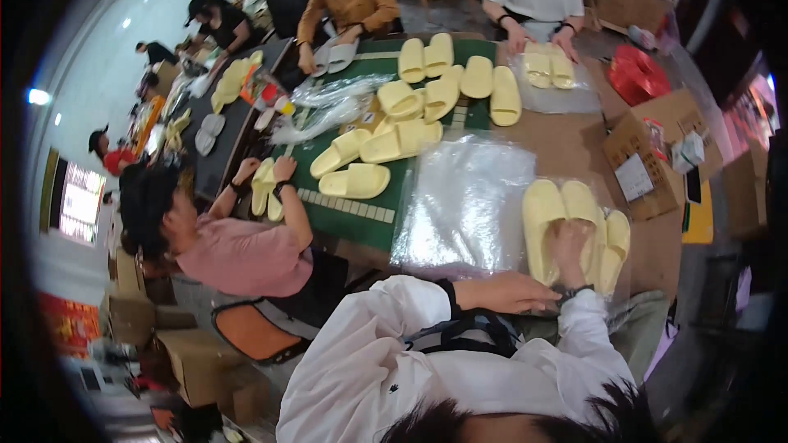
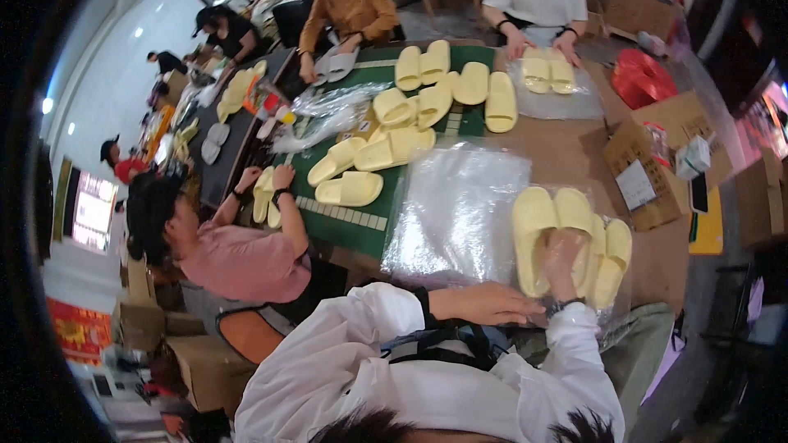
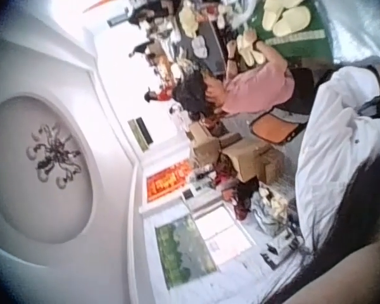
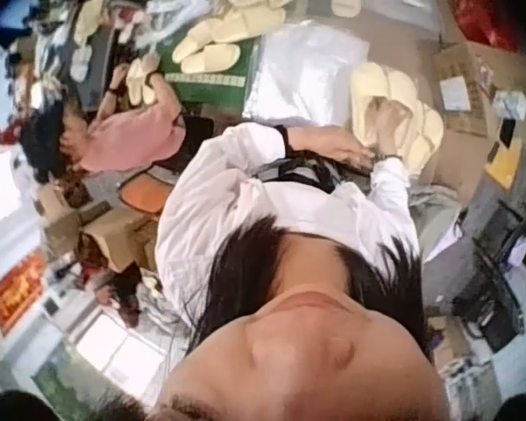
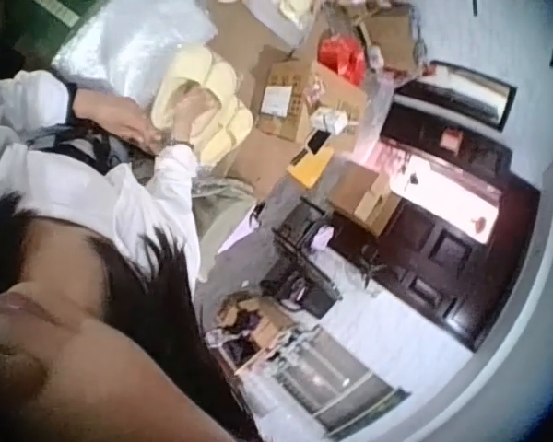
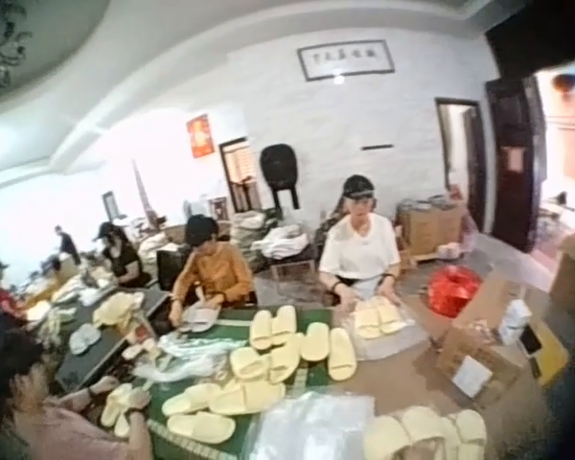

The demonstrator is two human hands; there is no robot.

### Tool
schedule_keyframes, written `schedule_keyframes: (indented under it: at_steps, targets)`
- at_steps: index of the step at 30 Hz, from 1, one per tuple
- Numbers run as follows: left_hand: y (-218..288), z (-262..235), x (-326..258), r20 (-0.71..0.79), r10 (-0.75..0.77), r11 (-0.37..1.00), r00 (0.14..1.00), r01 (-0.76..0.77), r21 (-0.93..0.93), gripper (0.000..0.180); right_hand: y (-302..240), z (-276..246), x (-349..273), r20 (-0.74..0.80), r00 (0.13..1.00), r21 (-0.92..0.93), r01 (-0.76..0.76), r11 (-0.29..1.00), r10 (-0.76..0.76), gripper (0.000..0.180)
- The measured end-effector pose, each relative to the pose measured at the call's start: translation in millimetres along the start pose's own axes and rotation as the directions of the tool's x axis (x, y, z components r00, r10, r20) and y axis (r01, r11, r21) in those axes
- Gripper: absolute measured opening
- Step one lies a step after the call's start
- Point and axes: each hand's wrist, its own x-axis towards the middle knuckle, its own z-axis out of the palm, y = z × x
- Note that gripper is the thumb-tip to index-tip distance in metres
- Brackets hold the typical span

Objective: The recorder packages various pairs of slippers into plastic bags and places them into a larger transport bag.

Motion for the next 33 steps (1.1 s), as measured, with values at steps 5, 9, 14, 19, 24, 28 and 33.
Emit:
schedule_keyframes:
  at_steps: [5,9,14,19,24,28,33]
  targets:
    - [-60,-7,-38,-0.337,-0.127,0.989,0.933,0.145,0.029,0.031,82,15,15,0.16,0.986,-0.205,0.078,0.976,-0.045,0.023]
    - [-108,-20,-87,-0.692,-0.239,0.915,0.681,0.396,0.074,0.024,159,28,10,0.15,0.989,-0.062,-0.006,0.998,0.015,0.026]
    - [-160,-20,-163,-0.781,-0.379,0.792,0.496,0.611,0.004,0.025,180,40,-75,0.214,0.974,-0.22,-0.029,0.975,0.077,0.03]
    - [-183,-14,-212,-0.638,-0.636,0.562,0.435,0.827,0.003,0.04,66,9,-119,0.476,0.793,-0.492,-0.118,0.863,0.38,0.028]
    - [-199,-41,-226,-0.476,-0.723,0.56,0.501,0.828,0.021,0.049,-41,-23,-35,0.849,0.52,0.298,-0.329,0.896,-0.092,0.034]
    - [-228,-69,-252,-0.587,-0.601,0.623,0.542,0.778,0.081,0.046,-95,34,29,0.588,0.795,0.464,-0.484,0.742,0.151,0.059]
    - [-229,-119,-275,-0.763,-0.522,0.584,0.38,0.812,0.005,0.05,-135,82,45,0.722,0.597,0.397,-0.771,0.498,0.35,0.101]
